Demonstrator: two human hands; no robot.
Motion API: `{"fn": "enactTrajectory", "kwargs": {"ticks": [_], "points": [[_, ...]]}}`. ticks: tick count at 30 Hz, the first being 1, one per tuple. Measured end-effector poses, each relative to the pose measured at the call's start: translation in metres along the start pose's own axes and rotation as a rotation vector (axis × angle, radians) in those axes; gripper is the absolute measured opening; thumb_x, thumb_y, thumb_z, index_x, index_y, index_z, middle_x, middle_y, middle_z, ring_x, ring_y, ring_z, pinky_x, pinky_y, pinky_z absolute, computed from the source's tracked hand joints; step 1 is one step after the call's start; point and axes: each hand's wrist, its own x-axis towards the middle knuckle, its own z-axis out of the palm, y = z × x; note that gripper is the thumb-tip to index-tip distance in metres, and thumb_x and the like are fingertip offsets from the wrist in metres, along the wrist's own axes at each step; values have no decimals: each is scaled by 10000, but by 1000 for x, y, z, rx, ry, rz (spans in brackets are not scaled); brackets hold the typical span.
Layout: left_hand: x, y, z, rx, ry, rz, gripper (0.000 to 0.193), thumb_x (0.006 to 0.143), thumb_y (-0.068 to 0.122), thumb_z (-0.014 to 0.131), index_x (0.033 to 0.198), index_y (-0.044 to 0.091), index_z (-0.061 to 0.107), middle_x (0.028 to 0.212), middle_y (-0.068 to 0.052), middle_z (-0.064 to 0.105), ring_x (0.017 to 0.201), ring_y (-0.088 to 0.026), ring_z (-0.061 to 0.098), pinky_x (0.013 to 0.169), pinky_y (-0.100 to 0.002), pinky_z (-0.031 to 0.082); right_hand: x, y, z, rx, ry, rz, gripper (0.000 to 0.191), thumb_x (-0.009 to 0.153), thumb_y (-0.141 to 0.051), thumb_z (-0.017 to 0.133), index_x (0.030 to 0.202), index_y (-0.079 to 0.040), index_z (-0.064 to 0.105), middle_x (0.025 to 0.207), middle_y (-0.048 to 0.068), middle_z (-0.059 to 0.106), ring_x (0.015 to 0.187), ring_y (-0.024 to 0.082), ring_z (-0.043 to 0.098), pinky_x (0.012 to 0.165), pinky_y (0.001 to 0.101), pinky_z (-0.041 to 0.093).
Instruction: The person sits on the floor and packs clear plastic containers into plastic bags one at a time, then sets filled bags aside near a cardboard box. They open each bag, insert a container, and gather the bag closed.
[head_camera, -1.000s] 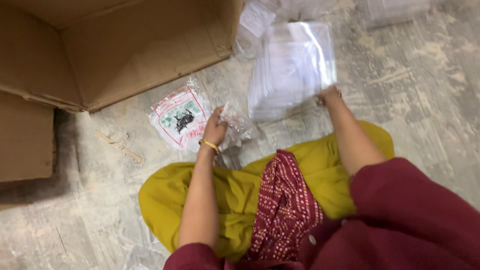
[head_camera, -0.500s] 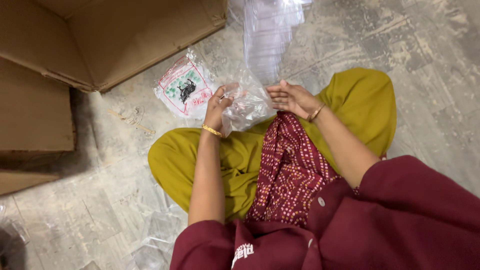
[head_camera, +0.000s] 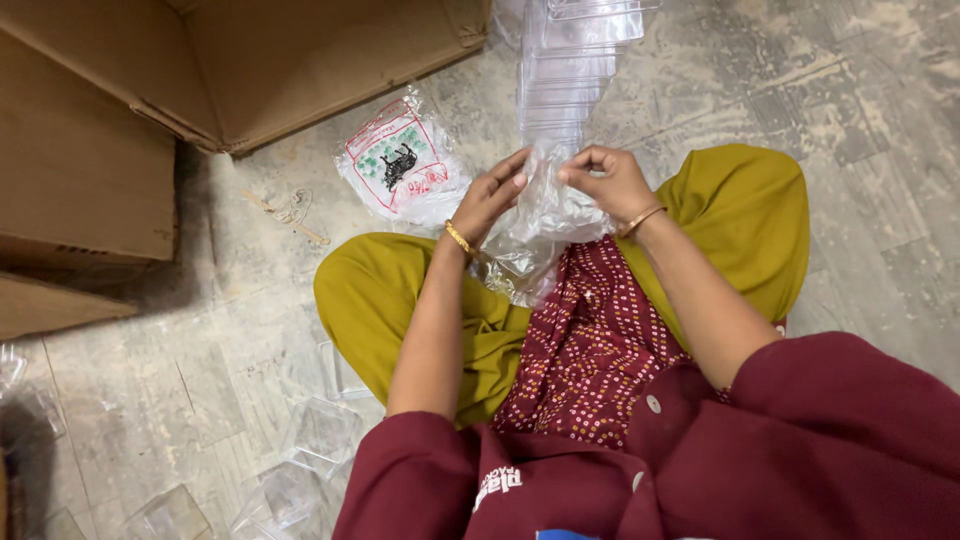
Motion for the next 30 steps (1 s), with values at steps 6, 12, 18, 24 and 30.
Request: {"fn": "enactTrajectory", "kwargs": {"ticks": [6,12,18,24,30], "points": [[3,-2,3,-23,3,199,429,963,148,717,1362,27,615,1321,-32,666,1116,-95,643,980,-259,532,-11,-29,25,-294,-44,-188,156,872,-142,822,945,-18,763,879,31,761,815,61,675,764,243,535],[6,-8,-1,-62,146,281,182,989,106,759,1130,-1,716,999,-2,705,917,-80,617,830,-243,502,-13,-43,36,-206,3,-115,131,895,-165,809,967,-58,787,867,17,772,801,51,669,748,238,541],[7,-4,1,-3,151,266,189,982,190,722,1080,35,770,993,25,749,896,-49,644,823,-217,522,-13,-41,38,-268,-20,-135,145,919,-220,785,992,-99,812,857,15,791,757,43,694,733,249,557],[7,-3,2,29,274,274,237,982,221,718,1121,44,792,912,29,727,750,-36,533,652,-214,448,-10,-32,37,-402,24,-183,208,970,-245,721,1074,-78,787,851,56,780,718,53,667,679,267,526],[9,-11,-2,-10,166,389,247,1055,269,693,1095,46,790,957,40,749,845,-27,611,763,-206,498,-10,-22,42,-302,-27,-104,247,1041,-233,655,1187,-62,757,751,41,652,684,57,515,630,264,463]]}}
